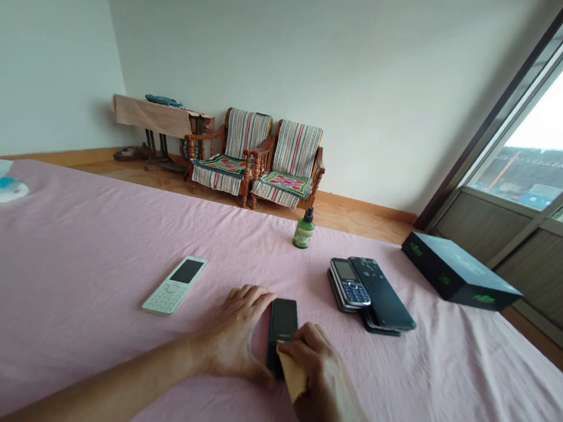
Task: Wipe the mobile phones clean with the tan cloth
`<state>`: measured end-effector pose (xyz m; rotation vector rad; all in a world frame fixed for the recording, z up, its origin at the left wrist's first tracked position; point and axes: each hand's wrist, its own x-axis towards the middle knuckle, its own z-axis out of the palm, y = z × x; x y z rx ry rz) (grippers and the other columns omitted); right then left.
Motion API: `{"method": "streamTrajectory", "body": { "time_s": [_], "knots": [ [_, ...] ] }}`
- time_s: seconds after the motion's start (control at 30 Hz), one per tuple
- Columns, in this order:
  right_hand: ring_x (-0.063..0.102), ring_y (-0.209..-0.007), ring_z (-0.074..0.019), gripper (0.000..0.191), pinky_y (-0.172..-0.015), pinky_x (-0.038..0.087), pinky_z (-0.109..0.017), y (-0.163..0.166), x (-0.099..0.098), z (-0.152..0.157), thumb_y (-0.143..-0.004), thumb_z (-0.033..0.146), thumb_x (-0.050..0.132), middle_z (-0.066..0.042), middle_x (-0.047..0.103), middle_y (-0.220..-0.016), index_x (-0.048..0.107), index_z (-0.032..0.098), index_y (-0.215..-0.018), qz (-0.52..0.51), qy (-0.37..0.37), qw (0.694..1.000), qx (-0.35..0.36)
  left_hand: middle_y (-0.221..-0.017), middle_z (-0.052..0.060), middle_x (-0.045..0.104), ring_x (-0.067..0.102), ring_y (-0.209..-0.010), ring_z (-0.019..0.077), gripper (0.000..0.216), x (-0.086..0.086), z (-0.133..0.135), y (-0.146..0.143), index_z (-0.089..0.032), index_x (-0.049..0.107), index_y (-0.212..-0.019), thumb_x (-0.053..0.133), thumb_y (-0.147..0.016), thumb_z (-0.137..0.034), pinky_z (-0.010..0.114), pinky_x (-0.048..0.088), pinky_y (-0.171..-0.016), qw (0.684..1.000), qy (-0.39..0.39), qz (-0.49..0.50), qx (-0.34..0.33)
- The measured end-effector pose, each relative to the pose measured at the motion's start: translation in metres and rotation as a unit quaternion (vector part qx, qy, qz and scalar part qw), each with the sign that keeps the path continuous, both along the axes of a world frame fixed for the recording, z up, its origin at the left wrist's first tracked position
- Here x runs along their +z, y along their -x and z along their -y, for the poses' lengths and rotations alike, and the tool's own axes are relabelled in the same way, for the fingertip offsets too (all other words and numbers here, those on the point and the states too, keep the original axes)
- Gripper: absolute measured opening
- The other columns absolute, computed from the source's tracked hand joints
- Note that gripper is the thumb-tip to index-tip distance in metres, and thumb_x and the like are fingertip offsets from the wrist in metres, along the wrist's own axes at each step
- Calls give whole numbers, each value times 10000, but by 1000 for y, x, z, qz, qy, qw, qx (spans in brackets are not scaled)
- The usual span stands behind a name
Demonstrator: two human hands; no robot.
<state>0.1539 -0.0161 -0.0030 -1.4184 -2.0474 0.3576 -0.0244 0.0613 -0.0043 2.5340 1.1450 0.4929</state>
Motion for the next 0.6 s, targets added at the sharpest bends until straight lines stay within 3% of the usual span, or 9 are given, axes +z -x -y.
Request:
{"method": "streamTrajectory", "body": {
  "time_s": [0.27,0.43,0.6],
  "knots": [
    [549,-797,-200,299,-648,417,-279,5,3,-2,-678,-61,578,-62,607,-848,695,186,-797,7,-10,1000,-4,-1281,92,481,445,-1158,345,947,3,1,-1,-245,437,-1263,781,-448,-582,507,328,-1001,1000,0,5,-4],
    [556,-848,-211,295,-670,441,-287,4,1,-2,-711,-25,581,-69,604,-883,698,197,-867,-10,-16,1000,-9,-1286,99,479,440,-1165,350,987,1,0,0,-236,419,-1289,778,-442,-596,518,330,-1004,1000,-4,2,-3],
    [549,-838,-205,243,-645,421,-275,4,-2,-2,-716,-24,583,-63,604,-869,676,193,-773,-8,-8,1000,-7,-1287,94,482,445,-1163,341,985,-1,0,0,-242,416,-1291,788,-444,-578,505,330,-1007,1000,-7,4,-5]
  ]
}}
